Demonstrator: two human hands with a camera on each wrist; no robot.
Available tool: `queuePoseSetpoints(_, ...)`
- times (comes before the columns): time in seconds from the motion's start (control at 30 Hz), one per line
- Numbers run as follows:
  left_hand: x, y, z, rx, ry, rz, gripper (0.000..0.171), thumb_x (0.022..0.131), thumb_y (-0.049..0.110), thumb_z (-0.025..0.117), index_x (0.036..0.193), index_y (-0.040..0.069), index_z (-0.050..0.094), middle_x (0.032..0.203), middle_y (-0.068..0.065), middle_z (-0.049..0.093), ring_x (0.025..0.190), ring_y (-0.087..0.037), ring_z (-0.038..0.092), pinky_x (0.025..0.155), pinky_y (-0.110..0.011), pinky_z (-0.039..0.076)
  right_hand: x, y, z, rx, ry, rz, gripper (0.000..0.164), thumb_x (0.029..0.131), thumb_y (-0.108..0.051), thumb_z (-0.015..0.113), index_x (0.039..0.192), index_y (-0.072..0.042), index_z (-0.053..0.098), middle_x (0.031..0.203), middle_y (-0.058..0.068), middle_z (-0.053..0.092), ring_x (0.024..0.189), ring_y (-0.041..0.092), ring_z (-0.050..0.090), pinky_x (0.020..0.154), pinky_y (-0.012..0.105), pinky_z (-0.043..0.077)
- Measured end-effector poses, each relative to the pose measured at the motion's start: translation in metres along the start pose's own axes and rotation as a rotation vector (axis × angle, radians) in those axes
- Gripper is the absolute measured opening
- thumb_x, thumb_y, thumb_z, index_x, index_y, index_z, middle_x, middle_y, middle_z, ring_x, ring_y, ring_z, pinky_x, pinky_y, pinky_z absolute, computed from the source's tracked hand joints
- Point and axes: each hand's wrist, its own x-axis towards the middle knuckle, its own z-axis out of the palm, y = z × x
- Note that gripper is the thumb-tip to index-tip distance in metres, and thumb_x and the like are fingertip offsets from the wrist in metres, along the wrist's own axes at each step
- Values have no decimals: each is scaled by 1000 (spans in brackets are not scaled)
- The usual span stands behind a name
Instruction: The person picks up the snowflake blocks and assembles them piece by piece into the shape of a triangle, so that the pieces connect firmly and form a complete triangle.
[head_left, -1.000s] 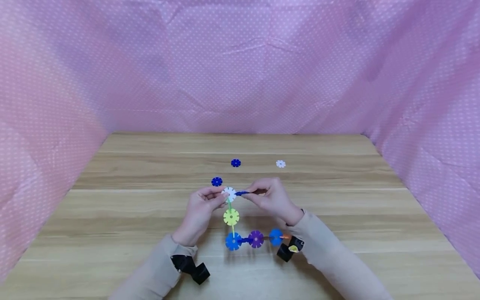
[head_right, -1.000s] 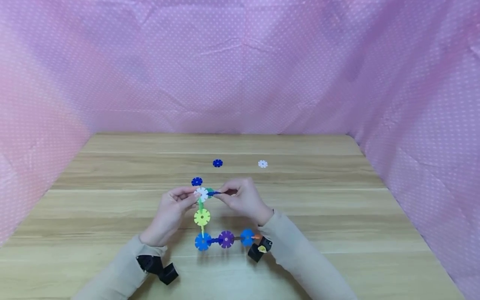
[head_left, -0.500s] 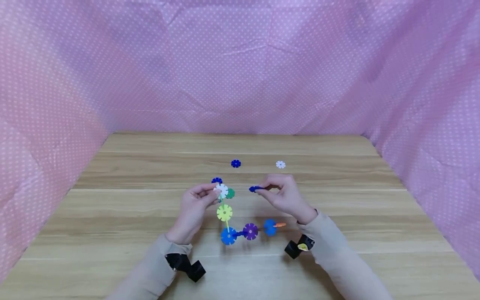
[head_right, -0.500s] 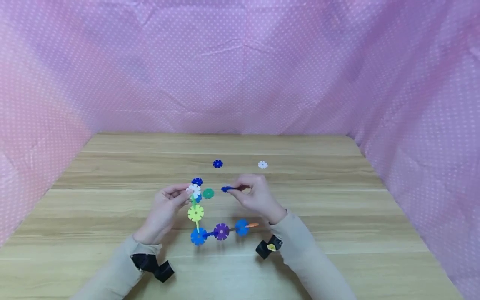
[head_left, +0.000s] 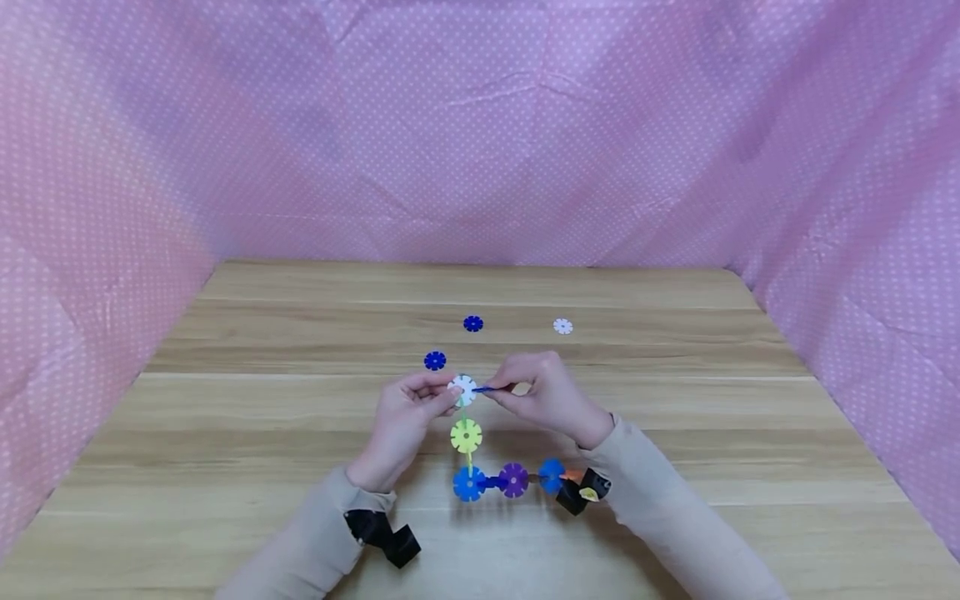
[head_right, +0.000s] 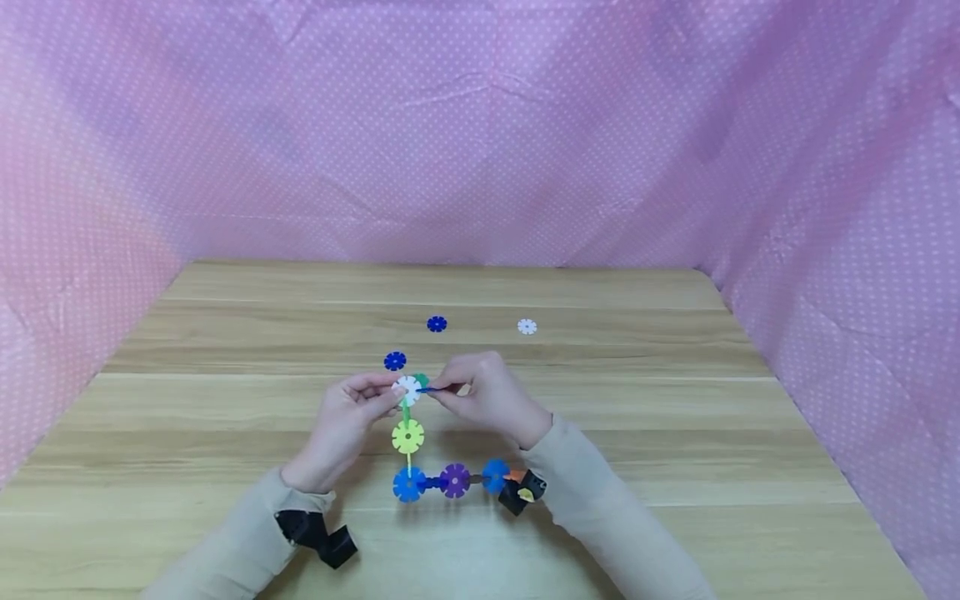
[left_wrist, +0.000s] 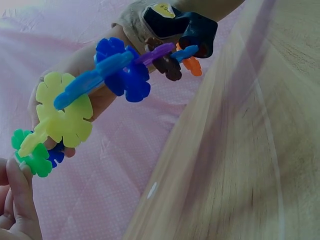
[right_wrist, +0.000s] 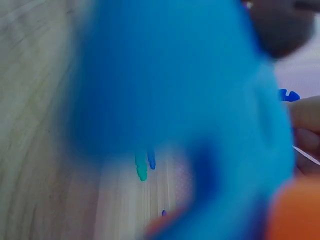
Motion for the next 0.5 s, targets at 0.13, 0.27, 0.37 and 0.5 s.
queuePoseSetpoints(0.13,0,1,1,25,-22,8,23,85,-5,63,107,-8,65,87,-3,68,77,-11,63,71,-23,56,-1,-1,0,-7,3,-20,6,81,3,70,84,0,74,77,9,71,68,9,64,63,20,55)
queuePoseSetpoints(0.27,-1,0,2,37,-38,3,23,83,-6,65,106,-9,65,81,-1,67,72,-11,63,70,-24,57,-3,-1,2,-36,10,-47,8,78,6,71,82,0,74,74,7,70,64,8,62,60,18,53)
queuePoseSetpoints(0.37,-1,-2,2,50,-37,-3,22,83,-7,65,105,-10,65,78,-1,66,70,-12,63,69,-27,57,-5,-1,5,-54,5,-50,9,78,7,72,81,-2,74,72,5,70,63,6,59,58,16,51)
queuePoseSetpoints(0.5,1,-5,2,70,-28,-2,21,82,-7,65,103,-8,66,78,-1,66,70,-13,62,69,-28,58,-6,-1,9,-67,21,-57,9,77,6,72,80,-2,74,71,5,70,62,5,58,57,15,50)
